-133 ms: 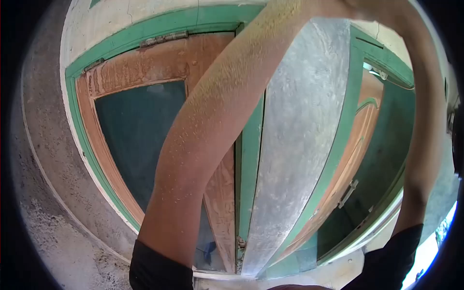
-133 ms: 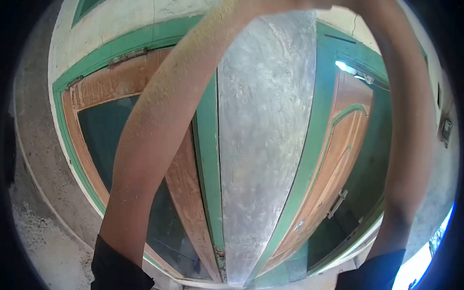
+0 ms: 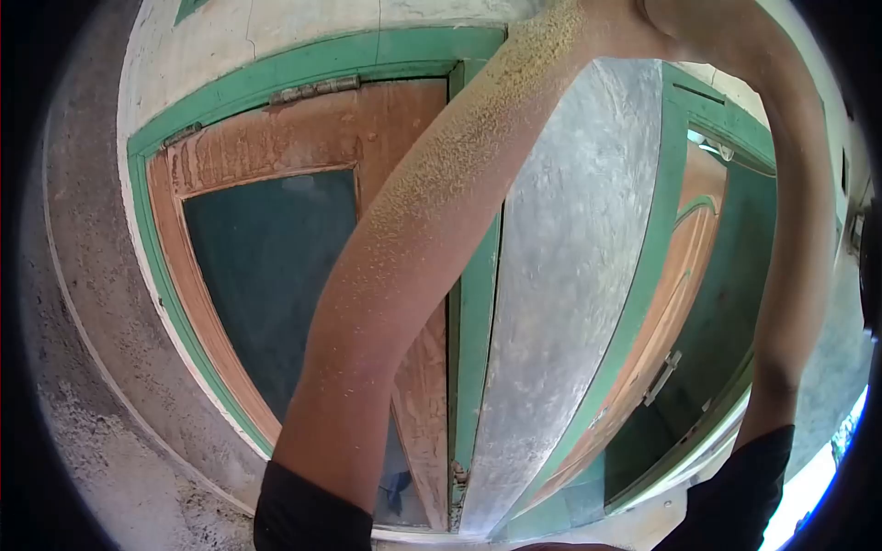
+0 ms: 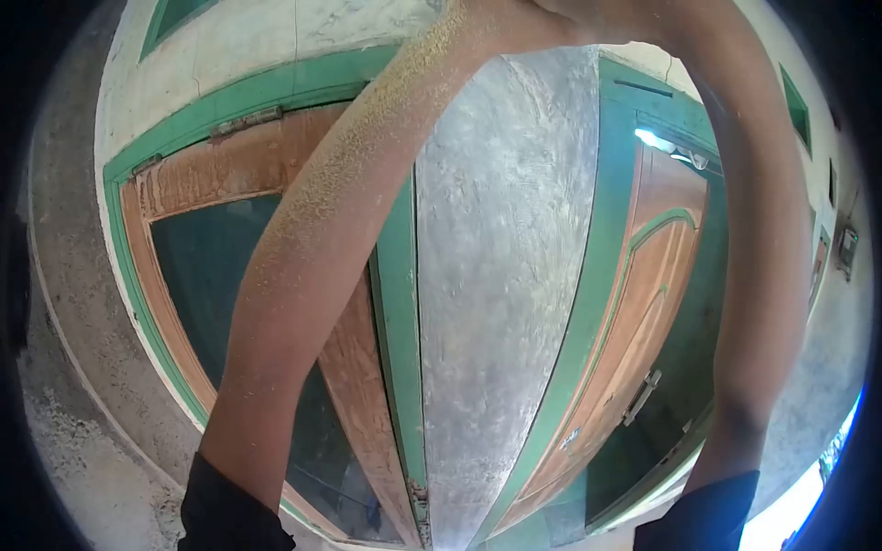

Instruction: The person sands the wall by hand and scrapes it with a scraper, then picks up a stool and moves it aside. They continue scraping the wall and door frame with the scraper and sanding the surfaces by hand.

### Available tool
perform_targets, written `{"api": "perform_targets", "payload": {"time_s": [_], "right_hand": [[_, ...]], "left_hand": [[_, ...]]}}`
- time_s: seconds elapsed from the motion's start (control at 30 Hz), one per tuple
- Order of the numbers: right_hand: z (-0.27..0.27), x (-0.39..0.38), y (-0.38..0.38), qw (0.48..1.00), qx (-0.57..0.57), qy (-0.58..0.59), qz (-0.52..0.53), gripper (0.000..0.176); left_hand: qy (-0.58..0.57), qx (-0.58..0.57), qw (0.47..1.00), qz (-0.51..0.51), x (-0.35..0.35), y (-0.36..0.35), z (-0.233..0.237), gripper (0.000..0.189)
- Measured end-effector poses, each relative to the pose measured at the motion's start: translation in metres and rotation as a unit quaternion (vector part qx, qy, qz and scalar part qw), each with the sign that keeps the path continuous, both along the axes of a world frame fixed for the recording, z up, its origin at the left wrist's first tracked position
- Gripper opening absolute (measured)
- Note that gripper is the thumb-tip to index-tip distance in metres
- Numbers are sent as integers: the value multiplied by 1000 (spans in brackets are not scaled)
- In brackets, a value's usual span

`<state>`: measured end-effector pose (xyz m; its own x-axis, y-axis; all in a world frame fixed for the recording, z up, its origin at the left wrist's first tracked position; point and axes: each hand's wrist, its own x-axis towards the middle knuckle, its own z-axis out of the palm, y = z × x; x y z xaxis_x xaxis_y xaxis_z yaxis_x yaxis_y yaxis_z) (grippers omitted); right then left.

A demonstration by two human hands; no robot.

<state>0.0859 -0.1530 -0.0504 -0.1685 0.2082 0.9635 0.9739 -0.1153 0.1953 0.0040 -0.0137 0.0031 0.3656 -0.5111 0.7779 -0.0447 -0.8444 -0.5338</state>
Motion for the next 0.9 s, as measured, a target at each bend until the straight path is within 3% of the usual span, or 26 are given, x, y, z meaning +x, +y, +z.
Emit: {"api": "perform_targets", "payload": {"time_s": [0.03, 0.07, 0.1, 0.17, 0.23, 0.27, 0.3, 0.37, 0.4, 0.43, 0.47, 0.53, 0.6, 0.63, 0.67, 0.7, 0.73, 0.77, 0.83, 0.87, 0.9], "right_hand": [[-1, -1, 4, 999, 20, -43, 15, 26], [23, -7, 3, 997, -52, 55, 33, 28], [29, -9, 4, 995, -48, 53, 66, 28], [32, -5, 2, 997, -62, 35, 22, 28], [-7, 10, 9, 991, 46, -99, 77, 29], [-10, 10, 22, 989, 130, -71, 28, 28], [3, 10, 21, 988, 136, -68, 26, 28], [35, 4, 5, 997, -67, 32, 11, 29], [37, 2, -1, 994, -105, 23, 8, 31], [24, 4, -1, 993, -115, 24, 9, 31], [5, 8, -3, 998, -64, -3, 2, 31], [-15, 20, 24, 992, 105, -56, 37, 30], [13, 24, 32, 993, 83, -40, 71, 31], [29, 27, 32, 992, 59, -25, 108, 32], [47, 14, 13, 997, -66, 29, 38, 32], [35, 17, 16, 996, -71, 33, 39, 32], [12, 19, 22, 998, 23, -27, 57, 31], [-1, 19, 26, 986, 120, -88, 73, 30], [7, 8, 23, 984, 139, -89, 65, 30], [26, -14, 7, 1000, 26, 9, 0, 31], [38, -28, -3, 988, -92, 105, -63, 31]], "left_hand": [[-17, 9, 1000, 16, -2, 1, -2, 56], [-45, 26, 999, -15, -1, 4, 3, 57], [-69, 39, 996, -46, 1, 4, 9, 58], [-44, 18, 994, -98, 6, 8, 8, 59], [-174, 97, 976, 85, 9, 14, -9, 61], [-173, 101, 976, 82, 7, 13, -6, 61], [-150, 62, 982, 94, 4, 11, -2, 61], [-128, 30, 986, 103, 4, 5, 9, 62], [-74, -30, 992, 98, 2, -3, 9, 63], [-20, -95, 991, 92, 1, -5, 5, 64], [-91, 10, 992, 84, 10, 6, -3, 60], [-138, 59, 984, 91, 11, 19, -11, 59], [-186, 118, 971, 94, 13, 15, -3, 58], [-151, 83, 981, 91, 8, 9, 10, 58], [-120, 41, 988, 91, 1, 6, 20, 58], [-81, -9, 992, 92, -1, 6, 20, 58], [-168, 80, 979, 80, 7, 18, 9, 59], [-167, 79, 980, 79, 5, 12, 7, 59], [-14, -50, 994, 97, -2, -2, 8, 61], [-109, -36, 991, 68, 3, -5, 7, 60], [-114, -36, 990, 72, 0, -8, 7, 60]]}}
